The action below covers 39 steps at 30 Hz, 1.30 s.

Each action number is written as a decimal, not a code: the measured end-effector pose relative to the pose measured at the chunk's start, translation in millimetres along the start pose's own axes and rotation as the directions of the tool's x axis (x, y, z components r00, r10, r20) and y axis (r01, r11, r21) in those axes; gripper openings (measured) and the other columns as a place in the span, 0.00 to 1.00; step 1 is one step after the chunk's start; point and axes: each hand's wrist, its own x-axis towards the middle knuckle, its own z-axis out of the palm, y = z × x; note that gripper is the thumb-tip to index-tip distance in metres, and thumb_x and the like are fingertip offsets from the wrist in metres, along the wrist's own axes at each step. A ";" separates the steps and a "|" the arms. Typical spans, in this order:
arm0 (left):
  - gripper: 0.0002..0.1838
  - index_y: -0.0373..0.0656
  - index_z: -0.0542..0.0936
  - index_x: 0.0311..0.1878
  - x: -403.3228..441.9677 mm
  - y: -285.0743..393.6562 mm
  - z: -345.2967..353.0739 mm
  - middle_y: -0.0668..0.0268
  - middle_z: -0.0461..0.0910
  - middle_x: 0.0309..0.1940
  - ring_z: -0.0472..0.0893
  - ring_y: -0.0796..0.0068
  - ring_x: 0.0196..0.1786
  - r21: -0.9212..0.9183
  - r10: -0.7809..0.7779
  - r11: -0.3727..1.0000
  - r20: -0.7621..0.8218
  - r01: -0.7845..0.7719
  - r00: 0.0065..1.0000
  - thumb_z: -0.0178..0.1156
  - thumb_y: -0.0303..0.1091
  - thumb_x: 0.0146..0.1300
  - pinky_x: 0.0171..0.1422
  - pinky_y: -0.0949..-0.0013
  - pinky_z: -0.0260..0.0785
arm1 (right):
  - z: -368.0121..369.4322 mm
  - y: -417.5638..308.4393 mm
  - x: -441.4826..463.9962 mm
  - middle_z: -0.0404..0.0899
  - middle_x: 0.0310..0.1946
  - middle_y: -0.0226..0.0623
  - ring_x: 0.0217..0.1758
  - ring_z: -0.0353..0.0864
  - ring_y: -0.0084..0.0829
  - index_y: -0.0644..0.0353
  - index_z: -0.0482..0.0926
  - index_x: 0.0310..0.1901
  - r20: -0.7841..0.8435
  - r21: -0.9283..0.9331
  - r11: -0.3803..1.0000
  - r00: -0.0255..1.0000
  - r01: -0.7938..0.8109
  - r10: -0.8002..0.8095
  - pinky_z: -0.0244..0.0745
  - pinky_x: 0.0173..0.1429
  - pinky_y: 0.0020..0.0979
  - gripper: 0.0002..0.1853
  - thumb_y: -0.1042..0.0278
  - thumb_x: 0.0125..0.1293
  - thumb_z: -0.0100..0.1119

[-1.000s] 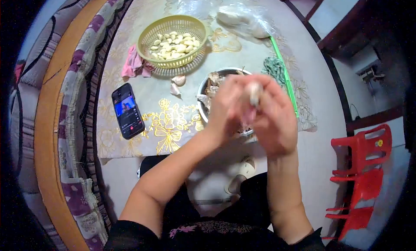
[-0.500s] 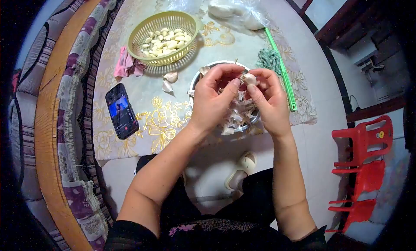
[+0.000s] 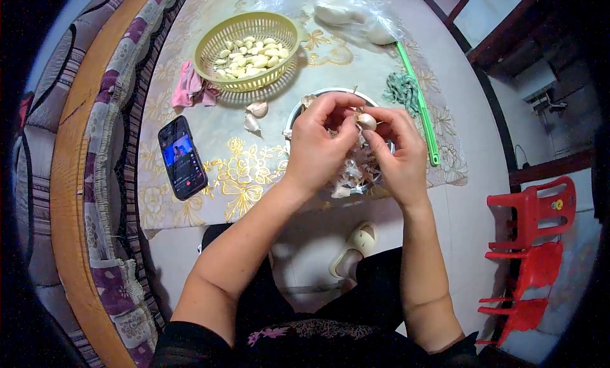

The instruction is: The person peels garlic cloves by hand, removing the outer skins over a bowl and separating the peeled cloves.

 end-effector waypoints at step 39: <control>0.07 0.37 0.80 0.41 6.4 0.4 -8.4 0.67 0.76 0.38 0.76 0.81 0.38 -0.101 -0.046 0.994 -0.074 0.039 0.996 0.55 0.22 0.62 0.44 0.77 0.71 | -11.0 19.8 1.3 0.78 0.36 0.30 0.36 0.77 0.18 0.65 0.75 0.46 -0.033 0.517 0.819 0.950 -0.248 0.309 0.74 0.39 0.21 0.11 0.75 0.62 0.60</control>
